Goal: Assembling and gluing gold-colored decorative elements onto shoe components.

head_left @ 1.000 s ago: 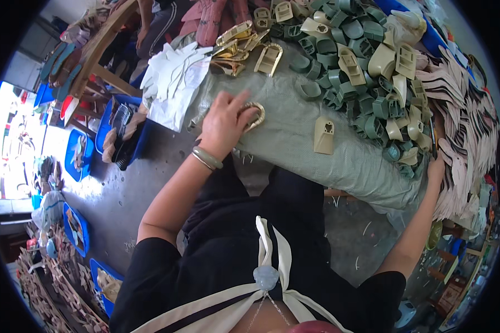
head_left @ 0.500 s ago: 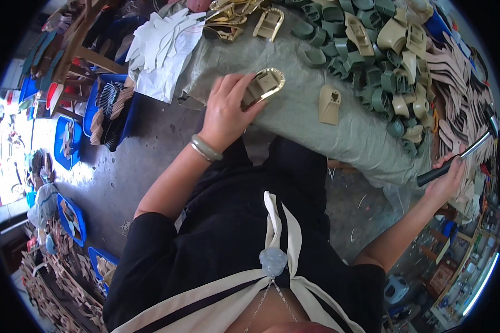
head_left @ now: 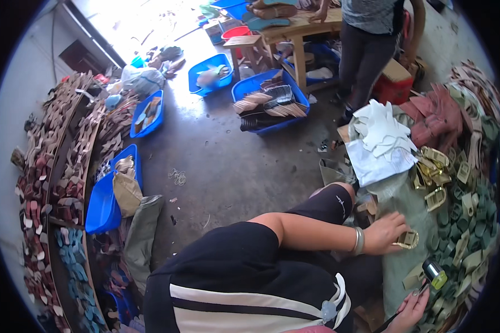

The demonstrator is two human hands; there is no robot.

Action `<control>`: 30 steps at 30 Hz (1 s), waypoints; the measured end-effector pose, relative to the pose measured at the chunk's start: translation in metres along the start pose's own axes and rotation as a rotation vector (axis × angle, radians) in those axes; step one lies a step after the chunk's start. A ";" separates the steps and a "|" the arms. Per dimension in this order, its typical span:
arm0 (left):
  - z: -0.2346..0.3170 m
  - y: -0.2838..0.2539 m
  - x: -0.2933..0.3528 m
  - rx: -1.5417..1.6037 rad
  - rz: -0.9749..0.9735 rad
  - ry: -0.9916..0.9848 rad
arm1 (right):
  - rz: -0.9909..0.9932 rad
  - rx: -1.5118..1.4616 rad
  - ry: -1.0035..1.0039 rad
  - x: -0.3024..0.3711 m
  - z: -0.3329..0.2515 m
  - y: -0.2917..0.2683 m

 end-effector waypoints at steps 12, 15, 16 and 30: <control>-0.020 -0.010 -0.004 0.020 -0.021 -0.035 | 0.212 0.382 -0.445 -0.041 -0.025 0.023; -0.021 -0.014 0.000 0.008 -0.006 -0.027 | 0.131 0.584 -0.764 -0.036 -0.034 0.038; -0.019 -0.016 0.002 -0.008 0.024 -0.010 | 0.124 0.577 -0.766 -0.033 -0.034 0.039; -0.030 -0.006 -0.006 -0.165 -0.015 0.024 | 0.174 0.459 -0.434 -0.057 -0.029 0.031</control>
Point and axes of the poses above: each hand's wrist, its own x-axis away from the middle knuckle, its own y-axis out of the palm, z = x × y, the point moved 6 cm from there along -x, towards the middle knuckle, and after that the axes turned 14 degrees about -x, right-handed, at the moved point
